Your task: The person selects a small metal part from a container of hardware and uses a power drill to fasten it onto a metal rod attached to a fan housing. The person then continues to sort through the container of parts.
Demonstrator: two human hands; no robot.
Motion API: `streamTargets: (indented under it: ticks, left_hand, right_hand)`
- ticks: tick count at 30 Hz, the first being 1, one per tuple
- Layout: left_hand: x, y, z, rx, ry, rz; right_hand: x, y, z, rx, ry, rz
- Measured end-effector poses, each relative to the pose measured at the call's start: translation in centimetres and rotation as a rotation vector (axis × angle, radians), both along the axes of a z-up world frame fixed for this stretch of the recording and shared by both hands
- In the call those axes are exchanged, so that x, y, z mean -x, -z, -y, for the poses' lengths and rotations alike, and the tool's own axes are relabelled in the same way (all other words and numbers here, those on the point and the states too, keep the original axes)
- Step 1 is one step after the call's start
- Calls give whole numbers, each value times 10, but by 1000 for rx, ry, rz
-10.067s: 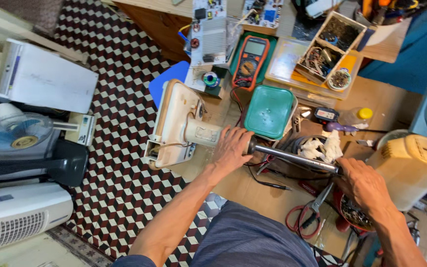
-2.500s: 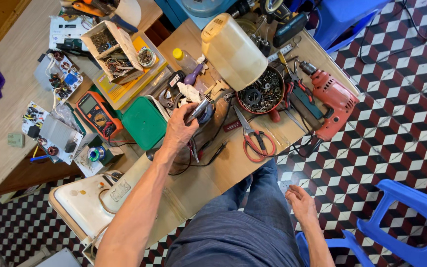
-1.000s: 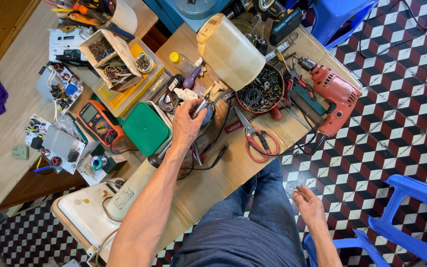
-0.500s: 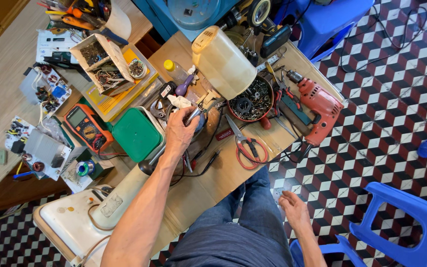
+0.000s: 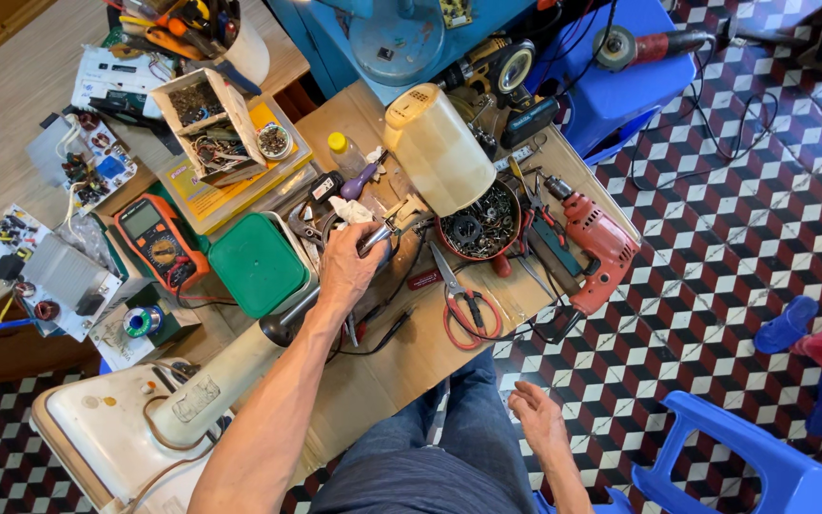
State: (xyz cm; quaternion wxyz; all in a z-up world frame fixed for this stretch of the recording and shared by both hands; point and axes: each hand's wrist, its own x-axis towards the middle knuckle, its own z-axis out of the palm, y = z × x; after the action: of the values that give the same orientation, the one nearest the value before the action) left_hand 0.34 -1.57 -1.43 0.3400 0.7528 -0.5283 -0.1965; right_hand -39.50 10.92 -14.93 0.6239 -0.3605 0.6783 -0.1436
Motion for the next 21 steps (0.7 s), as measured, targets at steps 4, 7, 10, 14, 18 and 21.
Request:
streamTargets:
  ticks: [4, 7, 10, 14, 18, 21]
  left_hand:
    - [1, 3, 0, 33, -9, 34]
    - [4, 4, -1, 10, -51, 26]
    - [3, 3, -4, 25, -62, 19]
    - [3, 2, -4, 51, -40, -4]
    - [1, -2, -5, -7, -48, -41]
    - [1, -2, -4, -28, -60, -71]
  right_hand:
    - [1, 3, 2, 15, -41, 15]
    - [4, 0, 5, -2, -61, -15]
    - [7, -1, 8, 25, -128, -69]
    - [12, 1, 12, 60, -191, -80]
    - [6, -5, 18, 64, -157, -20]
    - [-1, -17, 27, 39, -166, -49]
